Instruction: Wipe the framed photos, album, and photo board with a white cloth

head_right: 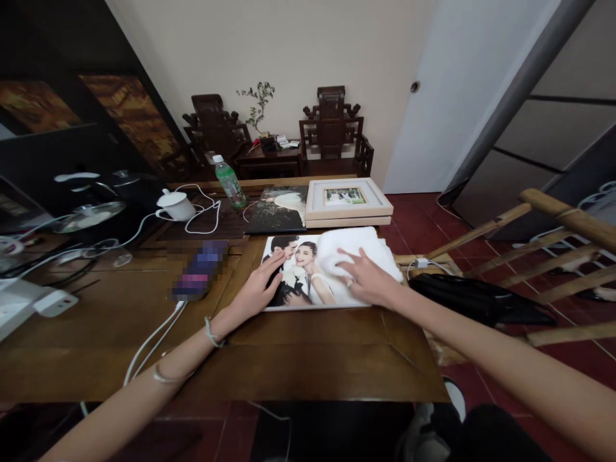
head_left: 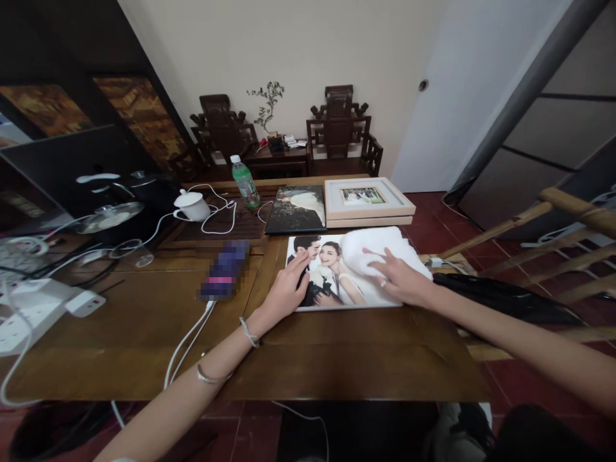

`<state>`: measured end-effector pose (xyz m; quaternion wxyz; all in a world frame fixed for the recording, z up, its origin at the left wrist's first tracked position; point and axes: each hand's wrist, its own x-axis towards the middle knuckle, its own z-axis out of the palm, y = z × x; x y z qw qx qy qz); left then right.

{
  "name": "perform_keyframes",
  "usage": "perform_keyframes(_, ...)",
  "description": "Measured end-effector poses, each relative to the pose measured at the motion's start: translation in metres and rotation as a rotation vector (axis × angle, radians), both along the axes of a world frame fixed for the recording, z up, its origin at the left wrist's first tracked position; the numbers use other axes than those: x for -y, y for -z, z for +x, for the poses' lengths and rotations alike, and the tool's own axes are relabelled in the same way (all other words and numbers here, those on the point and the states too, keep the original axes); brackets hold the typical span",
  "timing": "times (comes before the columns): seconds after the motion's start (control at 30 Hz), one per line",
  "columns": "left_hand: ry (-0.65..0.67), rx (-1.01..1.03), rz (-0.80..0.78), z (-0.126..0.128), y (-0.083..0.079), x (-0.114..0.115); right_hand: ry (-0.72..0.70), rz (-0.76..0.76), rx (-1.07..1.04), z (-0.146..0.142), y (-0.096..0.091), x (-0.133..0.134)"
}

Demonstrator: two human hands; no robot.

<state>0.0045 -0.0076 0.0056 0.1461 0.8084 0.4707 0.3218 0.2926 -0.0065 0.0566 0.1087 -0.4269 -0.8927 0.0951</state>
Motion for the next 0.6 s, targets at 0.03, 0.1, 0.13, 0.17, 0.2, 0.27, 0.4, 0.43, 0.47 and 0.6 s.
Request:
perform_keyframes(0.03, -0.001, 0.001, 0.003, 0.000, 0.000, 0.000, -0.056, 0.005, -0.004, -0.001, 0.002, 0.016)
perform_keyframes(0.1, 0.006, 0.008, 0.015, 0.000, 0.001, 0.000, -0.144, 0.020, -0.039, -0.005, 0.005, 0.048)
perform_keyframes(0.13, 0.010, 0.013, 0.021, 0.000, 0.001, 0.000, -0.191, 0.011, -0.043, -0.008, 0.005, 0.062)
perform_keyframes(0.17, 0.012, 0.014, 0.026, 0.000, 0.001, -0.001, -0.229, -0.009, -0.041, -0.012, 0.004, 0.073)
perform_keyframes(0.2, 0.012, 0.013, 0.029, 0.000, 0.002, -0.001, -0.260, -0.032, -0.035, -0.016, 0.002, 0.081)
perform_keyframes(0.27, 0.008, 0.006, 0.029, 0.000, 0.002, -0.001, -0.287, -0.073, -0.025, -0.024, -0.002, 0.085)
perform_keyframes(0.4, 0.010, 0.003, 0.030, 0.000, 0.001, -0.001, -0.248, -0.072, -0.037, -0.042, -0.007, 0.049)
perform_keyframes(0.43, 0.016, 0.005, 0.030, 0.000, 0.001, -0.002, -0.230, -0.056, -0.051, -0.048, -0.008, 0.035)
perform_keyframes(0.47, 0.022, 0.008, 0.031, 0.000, 0.001, -0.002, -0.215, -0.037, -0.066, -0.054, -0.008, 0.020)
perform_keyframes(0.6, 0.033, 0.044, 0.021, 0.000, 0.001, -0.002, -0.151, 0.027, -0.083, -0.079, -0.009, -0.028)
